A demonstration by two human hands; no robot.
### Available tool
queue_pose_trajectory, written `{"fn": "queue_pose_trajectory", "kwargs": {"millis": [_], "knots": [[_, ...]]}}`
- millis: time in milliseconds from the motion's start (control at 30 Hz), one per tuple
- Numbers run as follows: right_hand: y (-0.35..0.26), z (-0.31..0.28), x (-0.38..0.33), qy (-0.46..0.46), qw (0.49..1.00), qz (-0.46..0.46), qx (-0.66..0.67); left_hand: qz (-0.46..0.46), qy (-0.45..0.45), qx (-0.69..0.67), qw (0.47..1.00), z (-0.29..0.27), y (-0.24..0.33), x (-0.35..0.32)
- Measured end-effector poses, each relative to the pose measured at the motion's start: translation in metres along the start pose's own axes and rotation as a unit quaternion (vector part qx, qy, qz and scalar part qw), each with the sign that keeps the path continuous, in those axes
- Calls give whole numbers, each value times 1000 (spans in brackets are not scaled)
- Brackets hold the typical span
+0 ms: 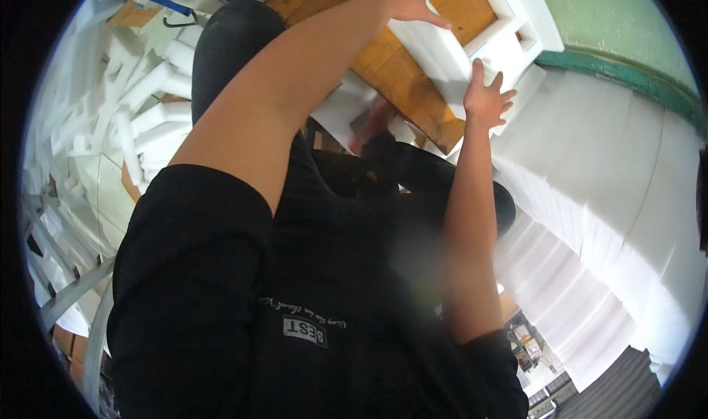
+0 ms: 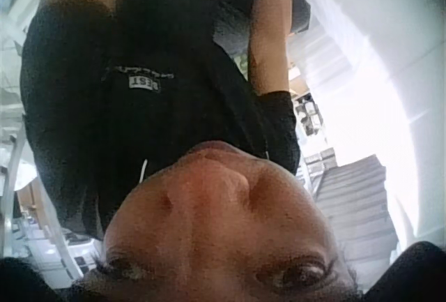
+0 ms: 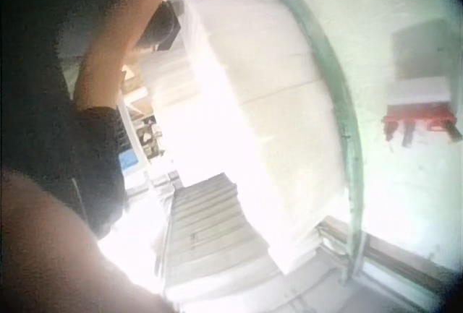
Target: The person sits on the floor and assembles white foam pieces into rectangular frames by hand. They pick up individual foam strips, fit them into slots on a wooden board, and stack the completed frames.
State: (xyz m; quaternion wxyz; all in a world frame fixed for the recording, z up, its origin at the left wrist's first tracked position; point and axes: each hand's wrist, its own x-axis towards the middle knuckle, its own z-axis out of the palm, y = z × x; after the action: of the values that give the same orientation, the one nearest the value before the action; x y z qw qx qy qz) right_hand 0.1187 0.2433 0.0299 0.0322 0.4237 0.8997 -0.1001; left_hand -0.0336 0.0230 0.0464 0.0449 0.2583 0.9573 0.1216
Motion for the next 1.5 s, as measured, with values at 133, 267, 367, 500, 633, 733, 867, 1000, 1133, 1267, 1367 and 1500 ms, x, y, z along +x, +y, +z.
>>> {"fn": "queue_pose_trajectory", "kwargs": {"millis": [133,267,367,500,633,733,867,1000,1133,1267,1367,1500], "knots": [[-1,0,-4,5,1000,4,9,-4,-4,-7,1000,-5,2,-8],[-7,4,2,2,999,4,33,-6,-5,-2,1000,-1,-4,7],[-8,4,7,2,1000,6,29,-5,-3,0,1000,0,-3,1],[-3,6,-1,14,999,4,39,5,7,6,1000,0,-1,7],[-2,4,5,15,999,2,35,-1,9,18,1000,0,1,1],[-6,7,-1,14,999,3,43,4,19,21,1000,0,-6,2],[-5,7,3,10,999,-18,39,-6,35,20,999,8,-5,2],[0,7,-4,10,999,3,40,1,16,9,1000,0,0,1],[3,8,9,14,999,-11,37,-16,18,11,1000,0,7,6],[3,10,2,25,998,-19,49,-23,8,-17,1000,-9,10,1],[3,10,7,26,997,-32,61,-34,13,-15,999,-15,14,1],[9,13,10,21,998,-31,57,-11,49,-8,999,-3,12,-2]]}}
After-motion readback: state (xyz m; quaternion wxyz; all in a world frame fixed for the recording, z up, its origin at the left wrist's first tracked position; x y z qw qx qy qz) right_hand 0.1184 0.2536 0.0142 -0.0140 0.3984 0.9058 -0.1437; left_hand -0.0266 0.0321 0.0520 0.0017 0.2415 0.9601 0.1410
